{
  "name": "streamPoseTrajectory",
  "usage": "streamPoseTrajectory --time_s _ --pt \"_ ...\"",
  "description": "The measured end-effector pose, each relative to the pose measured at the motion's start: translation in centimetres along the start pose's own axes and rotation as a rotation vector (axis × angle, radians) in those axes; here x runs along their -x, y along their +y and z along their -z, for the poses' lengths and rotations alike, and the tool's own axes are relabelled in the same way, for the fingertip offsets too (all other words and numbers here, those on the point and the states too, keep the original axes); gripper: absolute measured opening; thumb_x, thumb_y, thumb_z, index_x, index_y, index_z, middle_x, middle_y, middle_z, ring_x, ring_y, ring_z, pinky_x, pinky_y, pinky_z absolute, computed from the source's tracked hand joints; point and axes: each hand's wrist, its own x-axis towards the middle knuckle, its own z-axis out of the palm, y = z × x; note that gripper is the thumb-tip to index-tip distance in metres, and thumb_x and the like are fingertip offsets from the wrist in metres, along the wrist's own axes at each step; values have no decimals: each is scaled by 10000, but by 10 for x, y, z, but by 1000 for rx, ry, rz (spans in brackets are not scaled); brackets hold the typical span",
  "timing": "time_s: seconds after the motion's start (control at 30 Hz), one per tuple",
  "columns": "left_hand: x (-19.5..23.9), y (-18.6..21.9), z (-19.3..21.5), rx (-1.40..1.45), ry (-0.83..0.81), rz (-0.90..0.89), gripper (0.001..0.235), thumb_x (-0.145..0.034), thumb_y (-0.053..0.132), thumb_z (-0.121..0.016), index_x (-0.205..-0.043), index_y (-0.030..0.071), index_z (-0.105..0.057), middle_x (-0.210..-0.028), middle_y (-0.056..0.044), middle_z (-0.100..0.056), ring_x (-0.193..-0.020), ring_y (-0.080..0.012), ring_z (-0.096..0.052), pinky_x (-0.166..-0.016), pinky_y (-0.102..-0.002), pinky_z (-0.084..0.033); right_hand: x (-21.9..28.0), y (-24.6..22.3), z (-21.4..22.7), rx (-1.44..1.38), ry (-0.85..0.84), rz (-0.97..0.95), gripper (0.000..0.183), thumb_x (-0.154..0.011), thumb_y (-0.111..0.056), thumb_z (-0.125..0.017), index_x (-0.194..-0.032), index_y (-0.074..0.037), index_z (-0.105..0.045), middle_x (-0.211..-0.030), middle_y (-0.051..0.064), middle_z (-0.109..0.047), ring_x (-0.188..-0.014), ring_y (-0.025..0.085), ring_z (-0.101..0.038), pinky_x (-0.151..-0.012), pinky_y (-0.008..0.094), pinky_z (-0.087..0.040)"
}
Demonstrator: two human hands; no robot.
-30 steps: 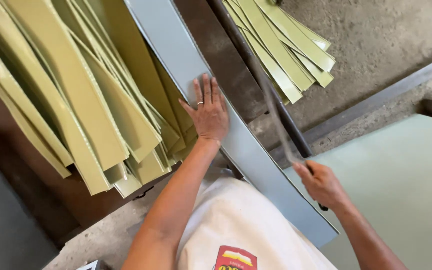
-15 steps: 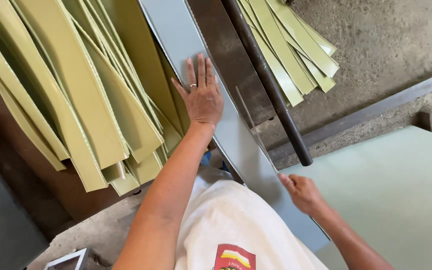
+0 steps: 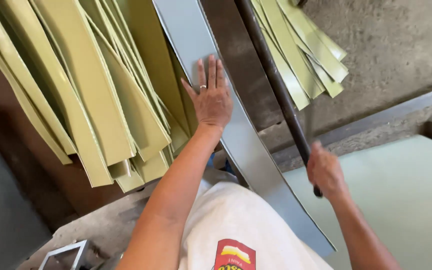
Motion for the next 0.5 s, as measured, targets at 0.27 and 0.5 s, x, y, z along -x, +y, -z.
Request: streamPoseTrajectory --time_s 0.27,0.5 --pt "-5 3 -6 -1 -6 12 572 -1082 316 -468 -1614 136 -364 -1714 24 -207 -1595 -266 -129 -1194 -773 -95 18 -22 -4 217 -53 196 612 -1008 -549 -520 -771 6 -620 -581 136 -537 -584 267 -501 -557 430 -467" --pt "-6 0 2 2 6 -8 585 -1064 298 -462 -1618 144 -358 -1711 26 -204 -1588 -264 -122 -1193 -768 -92 46 -32 -17 0 89 398 598 -1093 -534 -497 -842 1 -590 -685 121 -584 -652 281 -566 -585 488 -453"
